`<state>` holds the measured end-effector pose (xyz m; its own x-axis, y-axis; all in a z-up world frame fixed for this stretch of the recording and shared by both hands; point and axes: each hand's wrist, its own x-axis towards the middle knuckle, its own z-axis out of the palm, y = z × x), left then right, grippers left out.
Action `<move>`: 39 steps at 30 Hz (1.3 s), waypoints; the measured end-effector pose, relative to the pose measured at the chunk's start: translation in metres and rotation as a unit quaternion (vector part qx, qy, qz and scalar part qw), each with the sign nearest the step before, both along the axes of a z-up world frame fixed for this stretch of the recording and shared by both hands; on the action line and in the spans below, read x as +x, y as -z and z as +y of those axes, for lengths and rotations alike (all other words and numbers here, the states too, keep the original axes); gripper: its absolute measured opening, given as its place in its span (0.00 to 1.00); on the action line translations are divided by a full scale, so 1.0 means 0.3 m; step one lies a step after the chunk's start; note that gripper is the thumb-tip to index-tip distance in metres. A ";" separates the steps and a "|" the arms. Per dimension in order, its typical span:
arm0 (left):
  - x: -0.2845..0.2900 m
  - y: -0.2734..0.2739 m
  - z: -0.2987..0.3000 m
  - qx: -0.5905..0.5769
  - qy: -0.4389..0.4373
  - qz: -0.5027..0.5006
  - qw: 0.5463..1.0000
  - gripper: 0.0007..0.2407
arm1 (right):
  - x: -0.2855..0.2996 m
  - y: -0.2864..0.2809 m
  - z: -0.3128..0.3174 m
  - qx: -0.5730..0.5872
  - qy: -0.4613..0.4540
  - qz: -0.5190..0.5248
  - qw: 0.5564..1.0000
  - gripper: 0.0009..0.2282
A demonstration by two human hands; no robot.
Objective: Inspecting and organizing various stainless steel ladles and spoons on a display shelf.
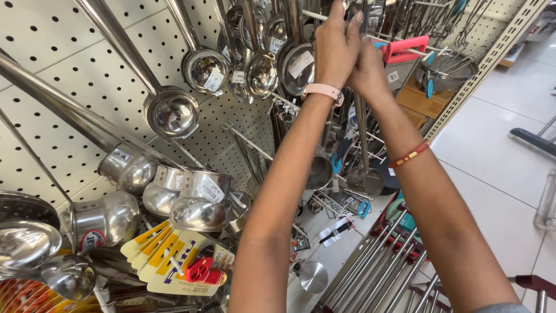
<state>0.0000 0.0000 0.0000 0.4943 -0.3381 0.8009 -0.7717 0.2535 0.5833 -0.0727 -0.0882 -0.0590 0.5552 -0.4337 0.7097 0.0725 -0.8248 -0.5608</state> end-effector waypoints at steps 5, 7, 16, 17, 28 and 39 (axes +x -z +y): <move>0.029 0.032 -0.036 -0.027 0.009 0.004 1.000 0.13 | 0.029 -0.011 0.052 0.044 -0.039 -0.055 0.997 0.15; 0.044 0.053 -0.041 -0.026 0.021 0.008 0.999 0.13 | 0.048 0.012 0.049 0.057 -0.078 -0.078 0.992 0.13; -0.005 0.082 0.064 -0.114 0.080 0.052 0.989 0.08 | 0.052 0.058 0.048 0.039 -0.065 -0.070 0.995 0.09; -0.029 0.067 0.099 -0.068 0.058 0.096 0.991 0.09 | 0.047 0.065 0.051 0.027 -0.045 -0.057 0.997 0.11; -0.056 0.220 0.221 -0.135 0.139 0.196 0.961 0.06 | -0.216 0.282 0.380 0.007 -0.024 -0.087 0.996 0.25; -0.137 0.240 0.424 -0.115 0.226 0.332 0.908 0.04 | -0.382 0.582 0.591 0.369 -0.212 -0.018 0.905 0.10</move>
<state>-0.0410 0.1273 -0.0720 0.7464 -0.4880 0.4524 -0.0553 0.6321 0.7729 -0.1872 0.0891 -0.2336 0.7656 -0.5499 0.3338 0.3231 -0.1200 -0.9387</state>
